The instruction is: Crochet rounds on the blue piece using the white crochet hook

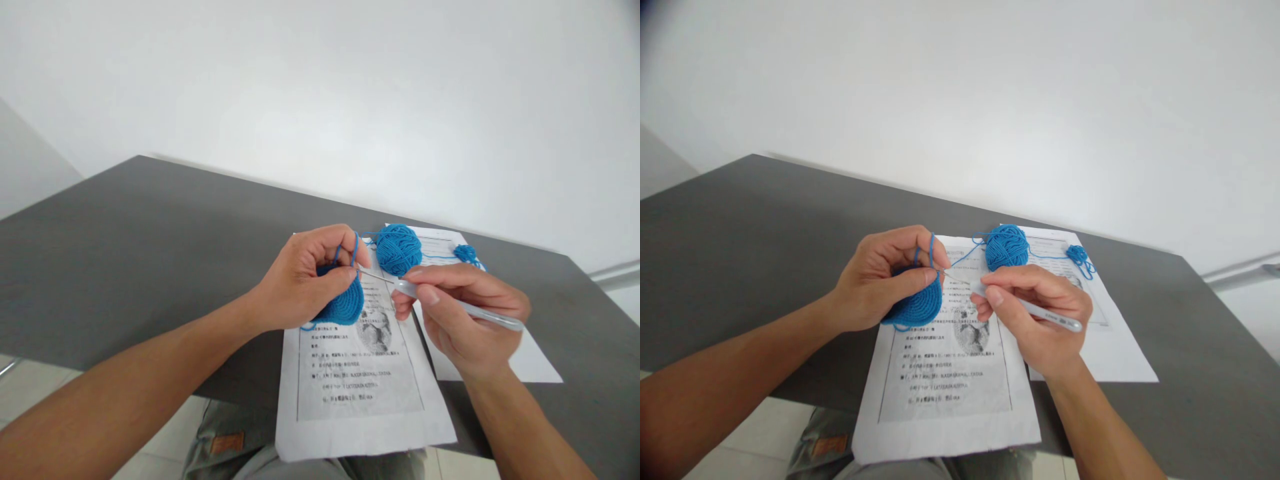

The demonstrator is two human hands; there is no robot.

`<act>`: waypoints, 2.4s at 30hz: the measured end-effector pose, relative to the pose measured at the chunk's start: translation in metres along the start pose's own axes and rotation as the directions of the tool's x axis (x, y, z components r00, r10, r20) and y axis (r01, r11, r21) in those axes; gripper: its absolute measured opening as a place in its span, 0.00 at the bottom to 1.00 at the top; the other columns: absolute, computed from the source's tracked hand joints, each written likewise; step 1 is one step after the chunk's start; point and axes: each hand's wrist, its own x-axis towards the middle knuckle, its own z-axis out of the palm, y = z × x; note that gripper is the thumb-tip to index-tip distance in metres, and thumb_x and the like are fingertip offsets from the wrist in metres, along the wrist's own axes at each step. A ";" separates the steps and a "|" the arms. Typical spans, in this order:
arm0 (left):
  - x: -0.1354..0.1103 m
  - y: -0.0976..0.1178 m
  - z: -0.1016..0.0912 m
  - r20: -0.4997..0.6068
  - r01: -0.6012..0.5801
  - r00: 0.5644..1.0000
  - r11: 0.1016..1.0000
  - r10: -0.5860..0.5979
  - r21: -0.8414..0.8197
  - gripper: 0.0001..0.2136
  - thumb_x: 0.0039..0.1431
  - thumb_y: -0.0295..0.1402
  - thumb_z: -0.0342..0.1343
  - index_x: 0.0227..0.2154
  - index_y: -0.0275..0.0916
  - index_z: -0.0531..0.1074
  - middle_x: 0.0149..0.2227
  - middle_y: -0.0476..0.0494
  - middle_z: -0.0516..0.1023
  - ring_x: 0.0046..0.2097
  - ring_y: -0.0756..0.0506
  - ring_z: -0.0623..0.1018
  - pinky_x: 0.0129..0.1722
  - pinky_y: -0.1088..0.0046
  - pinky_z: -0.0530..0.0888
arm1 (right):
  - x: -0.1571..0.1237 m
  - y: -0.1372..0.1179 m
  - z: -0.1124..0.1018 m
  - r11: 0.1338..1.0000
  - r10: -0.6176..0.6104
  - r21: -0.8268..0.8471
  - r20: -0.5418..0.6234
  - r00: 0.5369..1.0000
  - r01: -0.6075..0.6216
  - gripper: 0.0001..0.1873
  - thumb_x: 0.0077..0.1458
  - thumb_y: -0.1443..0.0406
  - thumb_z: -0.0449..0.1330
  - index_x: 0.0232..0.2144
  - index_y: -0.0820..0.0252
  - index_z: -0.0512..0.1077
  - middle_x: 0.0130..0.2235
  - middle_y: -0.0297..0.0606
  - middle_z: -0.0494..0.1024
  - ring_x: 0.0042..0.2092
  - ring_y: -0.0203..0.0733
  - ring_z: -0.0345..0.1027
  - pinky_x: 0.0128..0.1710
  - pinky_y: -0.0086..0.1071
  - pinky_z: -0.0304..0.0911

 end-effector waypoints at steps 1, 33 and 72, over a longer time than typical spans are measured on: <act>0.000 -0.001 0.000 0.000 0.002 1.000 1.000 -0.002 -0.005 0.04 0.59 0.23 0.58 0.35 0.35 0.76 0.28 0.52 0.73 0.28 0.54 0.68 0.28 0.76 0.64 | 0.000 0.000 0.000 1.000 0.003 0.001 -0.001 1.000 -0.003 0.07 0.60 0.67 0.73 0.42 0.51 0.87 0.30 0.35 0.87 0.26 0.40 0.81 0.26 0.33 0.81; 0.000 0.002 0.000 0.043 0.032 0.999 0.999 -0.030 -0.041 0.04 0.58 0.25 0.58 0.37 0.35 0.74 0.28 0.50 0.75 0.27 0.52 0.70 0.29 0.73 0.66 | 0.002 -0.001 -0.004 0.998 0.014 0.067 0.062 0.998 -0.019 0.05 0.62 0.68 0.71 0.40 0.53 0.86 0.28 0.35 0.86 0.24 0.40 0.78 0.22 0.33 0.75; 0.000 0.004 -0.001 0.035 0.042 0.999 0.999 -0.041 -0.025 0.05 0.56 0.25 0.61 0.36 0.36 0.75 0.28 0.50 0.75 0.28 0.52 0.71 0.29 0.75 0.67 | 0.000 -0.003 -0.001 0.991 0.091 0.095 0.044 0.995 -0.095 0.04 0.61 0.65 0.72 0.39 0.53 0.86 0.27 0.36 0.85 0.23 0.40 0.77 0.22 0.34 0.75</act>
